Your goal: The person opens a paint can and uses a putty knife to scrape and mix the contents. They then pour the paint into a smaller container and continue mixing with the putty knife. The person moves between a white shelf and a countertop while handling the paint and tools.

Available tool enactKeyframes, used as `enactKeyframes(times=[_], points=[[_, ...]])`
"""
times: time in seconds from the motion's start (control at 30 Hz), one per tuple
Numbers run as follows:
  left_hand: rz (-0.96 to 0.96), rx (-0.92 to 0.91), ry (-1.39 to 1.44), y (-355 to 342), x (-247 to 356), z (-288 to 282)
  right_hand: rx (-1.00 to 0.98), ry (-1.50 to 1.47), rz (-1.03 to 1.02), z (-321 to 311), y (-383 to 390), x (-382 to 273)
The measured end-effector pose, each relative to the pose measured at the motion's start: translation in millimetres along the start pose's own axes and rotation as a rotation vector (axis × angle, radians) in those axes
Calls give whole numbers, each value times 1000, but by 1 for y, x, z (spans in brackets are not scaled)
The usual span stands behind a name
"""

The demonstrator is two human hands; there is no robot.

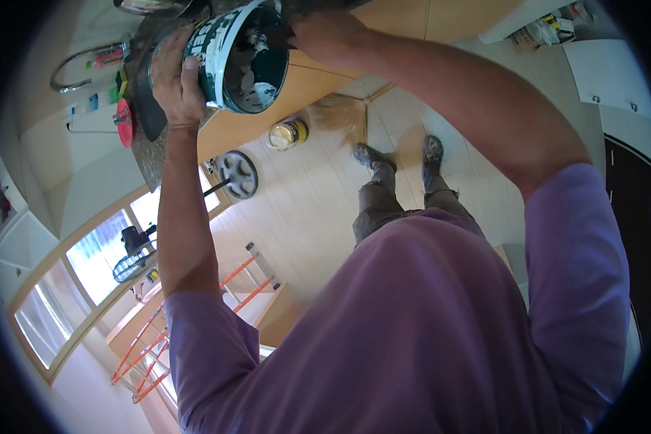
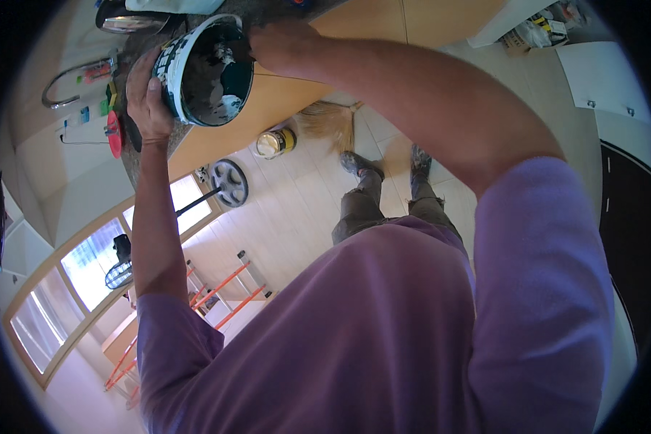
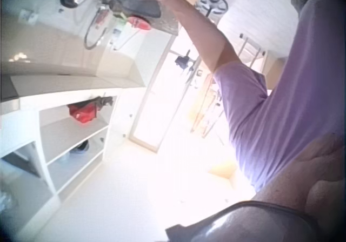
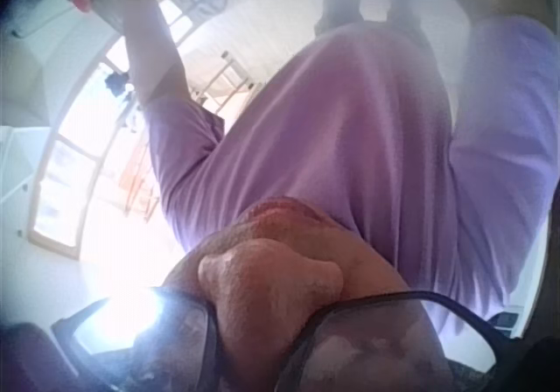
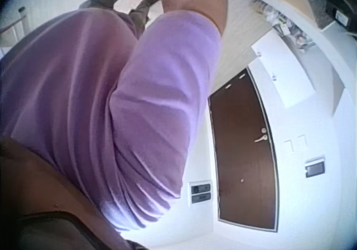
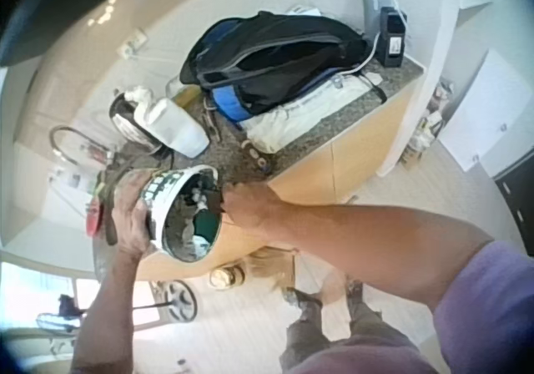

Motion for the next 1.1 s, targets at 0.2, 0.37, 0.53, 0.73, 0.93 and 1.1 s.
enactKeyframes(times=[0.2,0.37,0.53,0.73,0.93,1.1], points=[[36,56,24,6,4,0,-180,-200,42,25,4,-45],[13,79,-4,4,2,2,54,-50,43,-6,-3,-6],[4,47,-40,3,6,1,-50,-119,65,11,-16,-61],[39,123,9,7,7,2,75,-180,117,2,-31,-3],[-22,119,6,26,-4,0,-136,-62,51,0,-33,-64],[21,107,13,6,11,4,86,-213,247,8,-26,1]])
Point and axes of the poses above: each hand's wrist, its own y-axis away from the middle knuckle, its own z-axis out of the palm, x = y × z, the point moved 8 cm from there along -y, towards the middle knuckle, and after that the axes turned 13 degrees about -x, right-handed, at the moved point
